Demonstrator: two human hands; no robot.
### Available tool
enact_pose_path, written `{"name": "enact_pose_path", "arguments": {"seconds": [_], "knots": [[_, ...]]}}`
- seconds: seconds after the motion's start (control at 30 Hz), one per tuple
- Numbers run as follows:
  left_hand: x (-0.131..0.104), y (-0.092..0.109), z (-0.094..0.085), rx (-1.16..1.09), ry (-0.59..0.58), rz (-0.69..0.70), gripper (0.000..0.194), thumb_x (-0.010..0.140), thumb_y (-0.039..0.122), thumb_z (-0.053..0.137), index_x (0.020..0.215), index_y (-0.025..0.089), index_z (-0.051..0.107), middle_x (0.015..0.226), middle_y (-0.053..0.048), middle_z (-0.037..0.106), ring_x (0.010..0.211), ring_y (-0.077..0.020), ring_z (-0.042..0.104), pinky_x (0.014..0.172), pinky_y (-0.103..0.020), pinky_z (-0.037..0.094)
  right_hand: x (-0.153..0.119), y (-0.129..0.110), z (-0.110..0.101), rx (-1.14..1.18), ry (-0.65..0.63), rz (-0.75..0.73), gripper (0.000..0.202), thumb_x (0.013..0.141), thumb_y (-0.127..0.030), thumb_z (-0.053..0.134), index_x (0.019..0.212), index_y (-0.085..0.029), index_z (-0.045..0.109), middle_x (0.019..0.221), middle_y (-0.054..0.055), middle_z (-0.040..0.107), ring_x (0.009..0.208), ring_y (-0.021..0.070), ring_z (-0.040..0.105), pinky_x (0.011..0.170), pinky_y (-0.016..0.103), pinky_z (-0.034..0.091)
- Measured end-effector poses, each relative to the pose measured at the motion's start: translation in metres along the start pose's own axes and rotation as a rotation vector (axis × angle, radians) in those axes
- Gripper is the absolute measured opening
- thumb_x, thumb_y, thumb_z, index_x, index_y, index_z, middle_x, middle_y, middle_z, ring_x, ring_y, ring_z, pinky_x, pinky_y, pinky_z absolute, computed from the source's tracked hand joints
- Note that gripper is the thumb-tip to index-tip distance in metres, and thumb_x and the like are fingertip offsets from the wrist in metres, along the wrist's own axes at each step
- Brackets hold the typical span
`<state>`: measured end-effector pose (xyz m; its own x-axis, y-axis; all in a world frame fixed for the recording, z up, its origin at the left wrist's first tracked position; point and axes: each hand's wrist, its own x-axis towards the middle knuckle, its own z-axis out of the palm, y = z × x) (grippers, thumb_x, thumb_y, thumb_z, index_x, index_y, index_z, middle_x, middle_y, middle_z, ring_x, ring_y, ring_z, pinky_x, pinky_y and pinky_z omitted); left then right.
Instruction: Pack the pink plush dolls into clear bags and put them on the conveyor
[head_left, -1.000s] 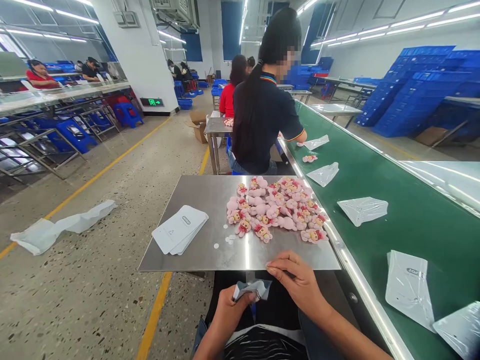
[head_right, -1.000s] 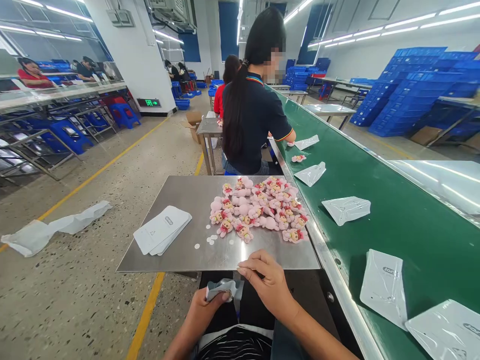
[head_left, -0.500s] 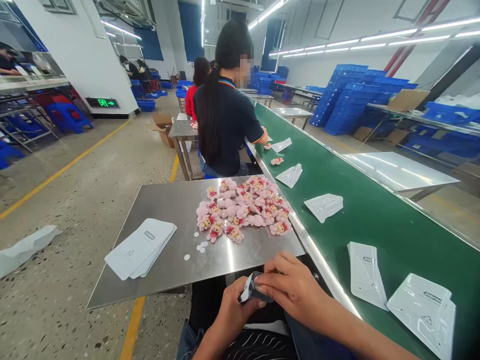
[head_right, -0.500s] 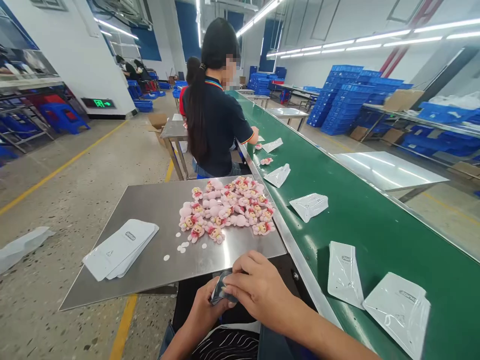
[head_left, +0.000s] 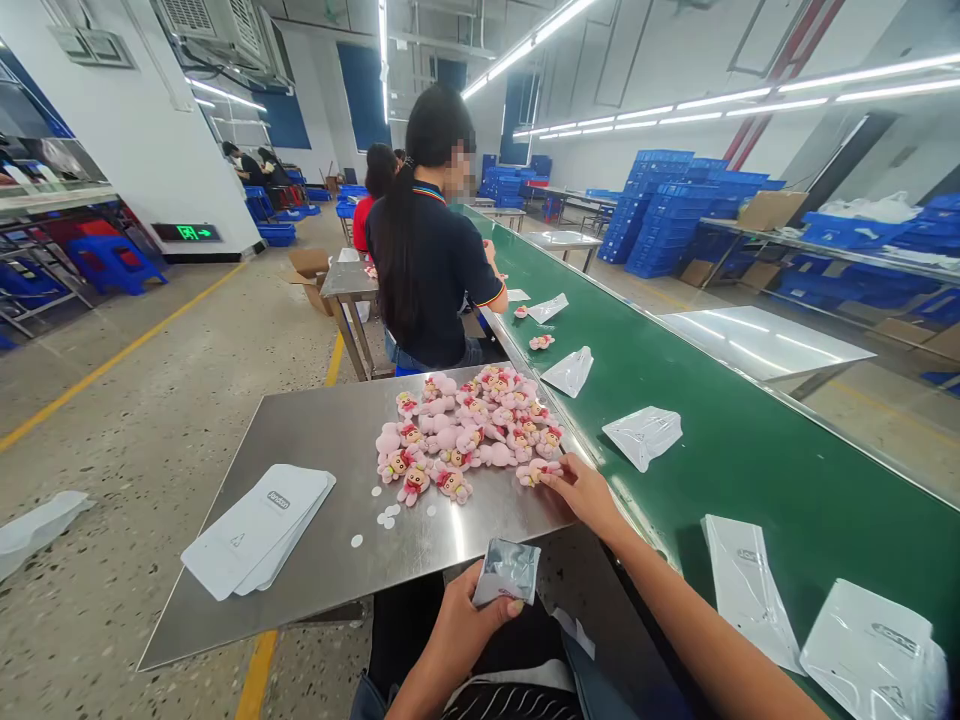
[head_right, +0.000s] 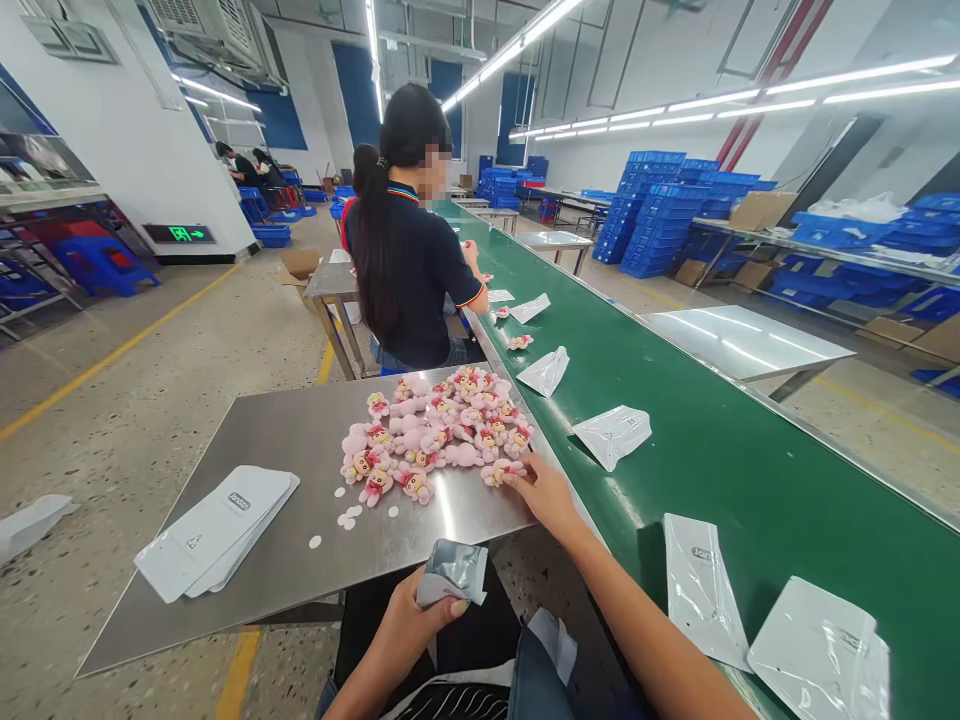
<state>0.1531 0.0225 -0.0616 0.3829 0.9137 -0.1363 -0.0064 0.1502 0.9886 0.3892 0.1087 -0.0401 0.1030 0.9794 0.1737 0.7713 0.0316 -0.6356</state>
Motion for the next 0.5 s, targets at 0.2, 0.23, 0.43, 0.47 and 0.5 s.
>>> {"name": "enact_pose_path", "arguments": {"seconds": [0.2,0.23,0.43,0.47,0.5], "knots": [[0.009,0.010,0.005,-0.013,-0.046,0.009,0.023,0.066,0.032,0.070,0.077,0.013,0.063,0.068,0.002,0.057,0.065,-0.0127,0.045,0.062,-0.020,0.035,-0.037,-0.061,-0.048,0.305,-0.007,-0.130,0.027,0.078,-0.043,0.059,0.090,-0.019,0.056,0.084,0.002,0.062,0.074,0.0148,0.059,0.068,0.026,0.047],[0.010,0.013,0.006,-0.005,-0.057,0.014,0.024,0.067,0.032,0.070,0.079,0.013,0.064,0.069,0.001,0.058,0.066,-0.0132,0.046,0.062,-0.020,0.036,-0.042,-0.070,-0.058,0.262,-0.058,-0.172,0.026,0.077,-0.043,0.060,0.090,-0.020,0.057,0.082,0.001,0.062,0.072,0.0142,0.058,0.067,0.025,0.046],[0.008,0.019,0.014,0.083,-0.101,0.039,0.035,0.064,0.032,0.072,0.094,0.014,0.066,0.083,-0.002,0.064,0.077,-0.0183,0.053,0.070,-0.024,0.041,-0.059,-0.097,-0.077,-0.243,-0.347,-0.477,0.021,0.085,-0.040,0.052,0.084,-0.022,0.062,0.072,0.002,0.060,0.067,0.0156,0.054,0.060,0.027,0.043],[0.008,0.018,0.016,0.083,-0.113,0.043,0.038,0.062,0.031,0.074,0.096,0.014,0.066,0.086,-0.003,0.065,0.080,-0.0193,0.054,0.071,-0.024,0.041,-0.060,-0.098,-0.075,-0.263,-0.366,-0.526,0.022,0.087,-0.038,0.049,0.084,-0.023,0.064,0.076,0.003,0.060,0.071,0.0162,0.055,0.063,0.028,0.044],[0.007,0.016,0.018,0.071,-0.128,0.046,0.041,0.061,0.031,0.075,0.097,0.014,0.066,0.089,-0.004,0.065,0.082,-0.0201,0.054,0.073,-0.025,0.041,-0.061,-0.098,-0.073,-0.266,-0.385,-0.569,0.023,0.088,-0.036,0.047,0.083,-0.023,0.065,0.082,0.004,0.061,0.077,0.0169,0.056,0.068,0.029,0.045]]}}
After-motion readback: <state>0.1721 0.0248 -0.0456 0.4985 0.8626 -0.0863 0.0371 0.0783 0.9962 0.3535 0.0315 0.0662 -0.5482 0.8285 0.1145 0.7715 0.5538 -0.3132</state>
